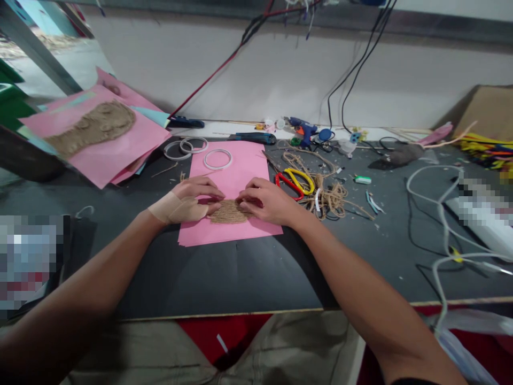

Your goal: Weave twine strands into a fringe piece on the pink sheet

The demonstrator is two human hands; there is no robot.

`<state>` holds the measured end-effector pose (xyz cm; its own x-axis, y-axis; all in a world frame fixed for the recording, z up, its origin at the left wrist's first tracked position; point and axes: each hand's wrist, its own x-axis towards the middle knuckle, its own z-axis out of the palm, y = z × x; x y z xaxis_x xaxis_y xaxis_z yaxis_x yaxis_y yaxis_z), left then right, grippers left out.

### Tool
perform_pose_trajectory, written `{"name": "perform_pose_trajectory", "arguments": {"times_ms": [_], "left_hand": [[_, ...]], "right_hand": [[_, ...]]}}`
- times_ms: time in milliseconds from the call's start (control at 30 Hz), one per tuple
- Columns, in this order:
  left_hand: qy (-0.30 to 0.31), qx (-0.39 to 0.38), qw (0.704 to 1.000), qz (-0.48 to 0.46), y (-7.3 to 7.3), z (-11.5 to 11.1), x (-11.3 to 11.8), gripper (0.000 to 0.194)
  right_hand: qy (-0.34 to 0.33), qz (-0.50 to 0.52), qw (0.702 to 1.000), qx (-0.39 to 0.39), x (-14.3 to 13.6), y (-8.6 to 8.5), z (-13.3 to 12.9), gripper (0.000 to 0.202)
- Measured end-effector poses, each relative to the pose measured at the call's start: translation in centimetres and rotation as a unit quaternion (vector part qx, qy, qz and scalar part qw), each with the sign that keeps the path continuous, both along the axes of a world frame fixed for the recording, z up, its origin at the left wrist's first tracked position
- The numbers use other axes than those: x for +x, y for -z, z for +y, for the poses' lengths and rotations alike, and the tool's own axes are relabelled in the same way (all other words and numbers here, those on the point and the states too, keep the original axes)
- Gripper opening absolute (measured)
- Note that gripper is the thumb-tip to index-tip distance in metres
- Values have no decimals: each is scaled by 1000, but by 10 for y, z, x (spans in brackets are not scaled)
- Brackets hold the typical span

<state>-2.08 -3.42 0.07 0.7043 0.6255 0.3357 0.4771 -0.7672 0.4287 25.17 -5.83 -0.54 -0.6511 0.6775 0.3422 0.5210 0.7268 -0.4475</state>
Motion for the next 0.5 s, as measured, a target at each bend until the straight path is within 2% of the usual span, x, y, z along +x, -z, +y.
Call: {"name": "perform_pose_trajectory", "arguments": {"times_ms": [333, 500], "left_hand": [[5, -5, 1000, 7, -1, 0, 0, 16], [4, -2, 1000, 18, -1, -1, 1, 19]], "right_hand": [[3, 3, 1000, -16, 1, 1, 2, 29], [7, 4, 1000, -26, 0, 0, 1, 21]]}}
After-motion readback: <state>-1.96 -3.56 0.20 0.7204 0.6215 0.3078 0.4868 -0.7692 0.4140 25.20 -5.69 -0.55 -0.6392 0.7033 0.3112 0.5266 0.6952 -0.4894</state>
